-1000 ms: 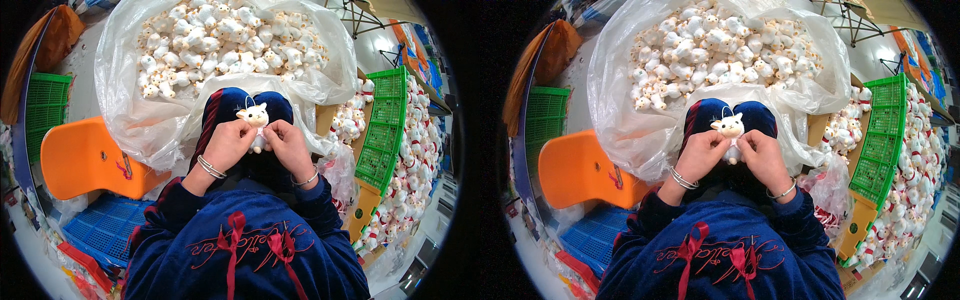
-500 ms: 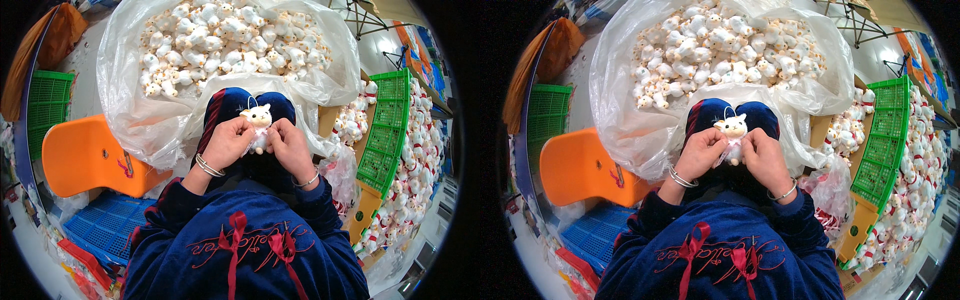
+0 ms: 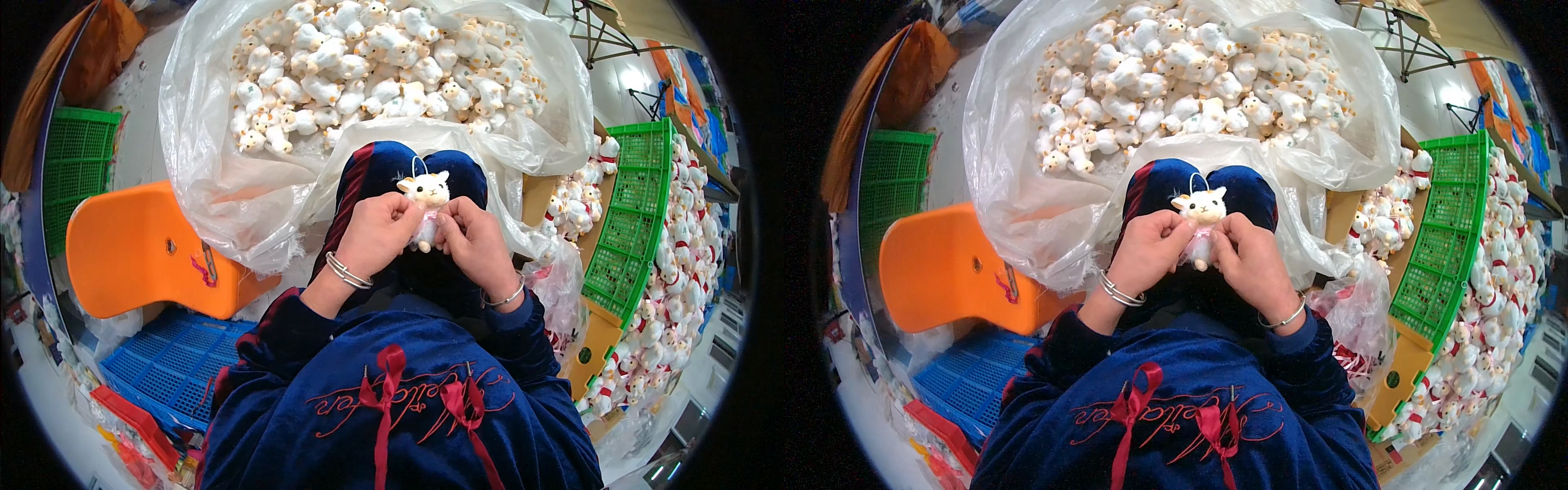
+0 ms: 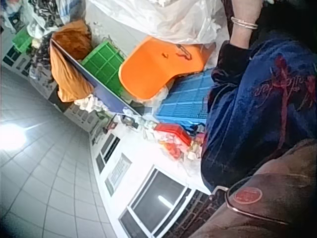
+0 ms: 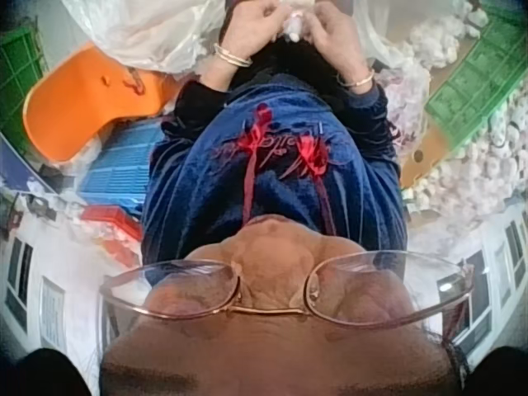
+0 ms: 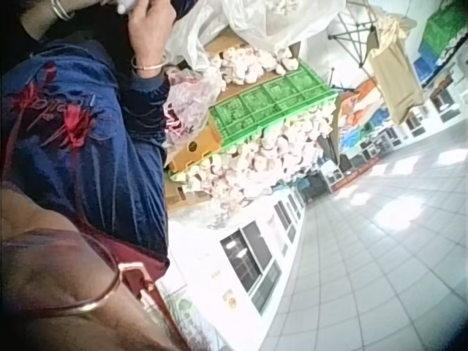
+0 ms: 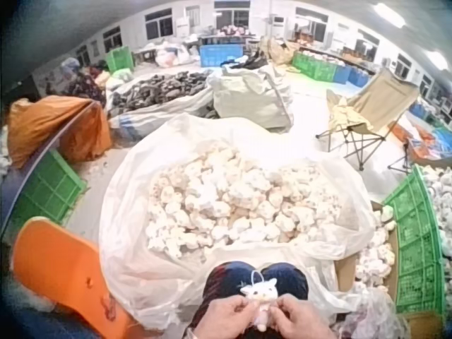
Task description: The person sits cross-legged and ties red ribbons around the necks of small white plush toys. They pick up each toy, wrap the ribbon, and place the finished toy into a green crate.
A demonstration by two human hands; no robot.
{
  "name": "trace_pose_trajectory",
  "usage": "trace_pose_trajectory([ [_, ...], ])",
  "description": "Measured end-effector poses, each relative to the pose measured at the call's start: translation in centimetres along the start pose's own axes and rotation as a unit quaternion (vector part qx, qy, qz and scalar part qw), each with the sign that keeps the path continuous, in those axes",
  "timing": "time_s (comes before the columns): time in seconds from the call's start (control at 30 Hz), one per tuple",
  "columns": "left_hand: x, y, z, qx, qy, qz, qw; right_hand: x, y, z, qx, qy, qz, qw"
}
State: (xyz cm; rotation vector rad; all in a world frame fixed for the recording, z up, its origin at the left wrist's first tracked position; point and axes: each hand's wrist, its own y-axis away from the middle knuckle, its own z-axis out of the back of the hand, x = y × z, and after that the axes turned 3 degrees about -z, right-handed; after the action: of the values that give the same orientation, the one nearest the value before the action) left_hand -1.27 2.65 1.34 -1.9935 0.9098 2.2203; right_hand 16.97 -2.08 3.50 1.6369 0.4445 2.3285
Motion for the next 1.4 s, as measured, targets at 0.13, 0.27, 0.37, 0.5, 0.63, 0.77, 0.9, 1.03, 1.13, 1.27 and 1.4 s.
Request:
trace_pose_trajectory([
  [0.13,0.9,-0.1,-0.4,0.003,-0.045,-0.074,0.996,0.1,0.0,0.1,-0.019,-0.023,-0.02,0.999],
  [0.27,0.5,0.1,-0.6,-0.007,-0.05,-0.085,0.995,0.0,-0.1,0.0,-0.024,-0.032,-0.037,0.999],
  [0.37,0.6,0.1,-0.8,-0.005,-0.054,-0.084,0.995,-0.1,-0.2,-0.1,-0.041,-0.005,-0.032,0.999],
  [0.5,1.9,0.2,-0.9,-0.013,-0.009,-0.095,0.995,0.5,0.0,0.3,-0.038,0.015,-0.038,0.998],
  [0.63,2.7,0.4,-1.0,-0.014,0.062,-0.073,0.995,-0.1,0.3,0.3,-0.041,-0.019,-0.048,0.998],
  [0.77,2.0,0.4,0.0,0.031,0.059,-0.03,0.997,0.4,0.3,0.5,-0.037,-0.021,-0.057,0.997],
  [0.9,0.2,-0.3,1.8,0.102,0.081,0.092,0.987,1.4,0.1,0.9,-0.019,-0.04,-0.085,0.995],
  [1.03,-0.5,-0.6,1.3,0.082,0.057,0.097,0.99,1.1,-0.1,0.6,-0.027,-0.097,-0.094,0.991],
  [1.13,-0.4,-0.7,1.2,0.072,0.023,0.066,0.995,0.6,-0.1,0.5,-0.004,-0.114,-0.071,0.991],
  [1.27,-1.4,-1.1,1.5,0.068,-0.061,0.016,0.996,0.2,-0.4,0.5,-0.016,-0.117,-0.066,0.991],
  [1.4,-1.2,-1.3,1.2,0.067,-0.025,0.006,0.997,0.0,-0.4,0.1,-0.053,-0.096,-0.028,0.994],
])
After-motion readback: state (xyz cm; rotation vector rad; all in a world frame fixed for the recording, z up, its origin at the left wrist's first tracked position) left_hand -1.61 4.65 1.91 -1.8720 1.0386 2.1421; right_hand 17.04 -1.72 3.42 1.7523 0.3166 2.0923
